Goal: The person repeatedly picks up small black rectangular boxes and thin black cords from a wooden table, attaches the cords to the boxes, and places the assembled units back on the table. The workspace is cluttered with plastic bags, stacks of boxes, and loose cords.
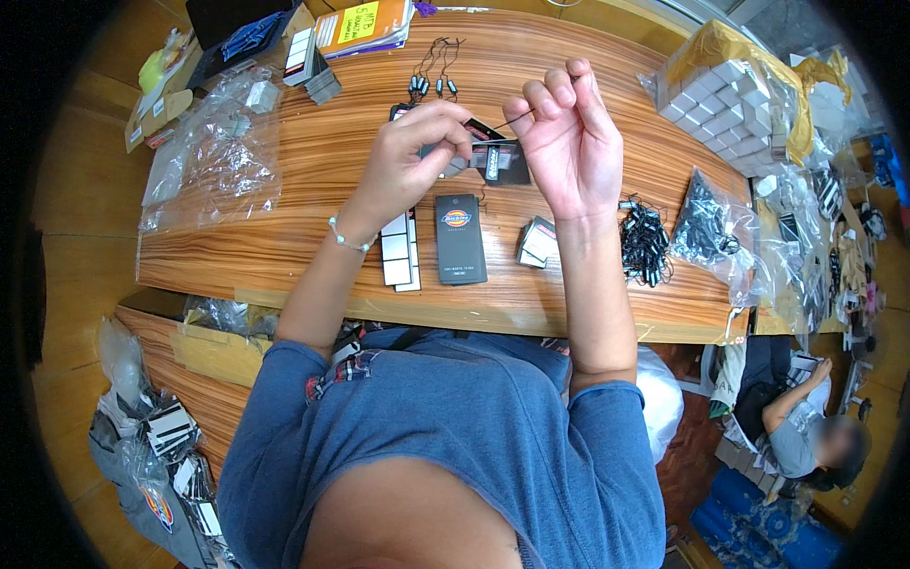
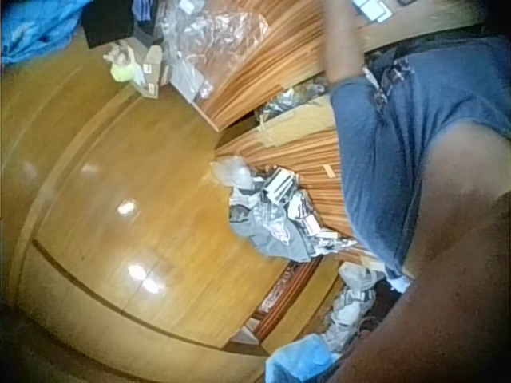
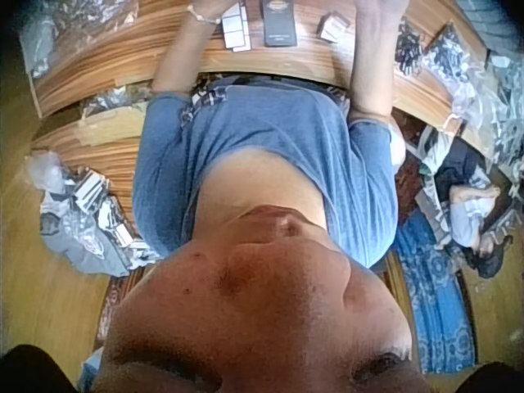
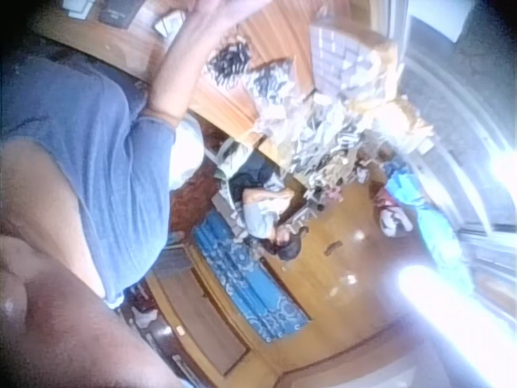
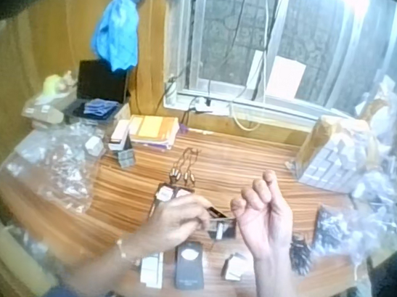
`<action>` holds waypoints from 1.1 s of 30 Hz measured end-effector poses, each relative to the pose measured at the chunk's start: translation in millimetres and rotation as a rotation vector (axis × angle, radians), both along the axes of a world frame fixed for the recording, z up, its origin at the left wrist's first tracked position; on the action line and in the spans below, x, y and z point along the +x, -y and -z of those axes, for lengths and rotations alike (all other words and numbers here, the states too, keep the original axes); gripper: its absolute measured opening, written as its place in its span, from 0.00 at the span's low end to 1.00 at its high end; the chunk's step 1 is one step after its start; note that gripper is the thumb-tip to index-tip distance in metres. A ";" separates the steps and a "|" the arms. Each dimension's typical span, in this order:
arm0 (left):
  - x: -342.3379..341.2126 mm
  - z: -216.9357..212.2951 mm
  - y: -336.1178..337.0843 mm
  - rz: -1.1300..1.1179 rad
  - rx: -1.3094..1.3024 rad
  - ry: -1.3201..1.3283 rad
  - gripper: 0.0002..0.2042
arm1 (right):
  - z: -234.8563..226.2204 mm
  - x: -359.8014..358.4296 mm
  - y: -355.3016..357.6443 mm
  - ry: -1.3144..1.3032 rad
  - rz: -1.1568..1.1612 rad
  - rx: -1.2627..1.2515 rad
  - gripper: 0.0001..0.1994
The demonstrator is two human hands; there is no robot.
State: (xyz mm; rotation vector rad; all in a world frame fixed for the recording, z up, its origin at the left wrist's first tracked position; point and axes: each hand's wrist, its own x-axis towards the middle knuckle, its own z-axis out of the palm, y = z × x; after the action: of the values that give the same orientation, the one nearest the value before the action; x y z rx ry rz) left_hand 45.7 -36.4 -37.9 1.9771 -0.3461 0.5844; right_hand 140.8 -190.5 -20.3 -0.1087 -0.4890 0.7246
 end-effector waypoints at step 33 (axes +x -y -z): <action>-11.4 -16.1 14.9 -0.101 -0.433 -0.044 0.07 | -21.4 -34.5 9.4 0.848 0.536 -0.890 0.10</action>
State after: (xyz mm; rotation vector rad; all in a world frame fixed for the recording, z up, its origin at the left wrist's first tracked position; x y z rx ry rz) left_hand 34.4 -51.3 -21.9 1.5928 -0.0810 0.6208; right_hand 106.3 -199.8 1.2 -1.3711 -0.8597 0.2854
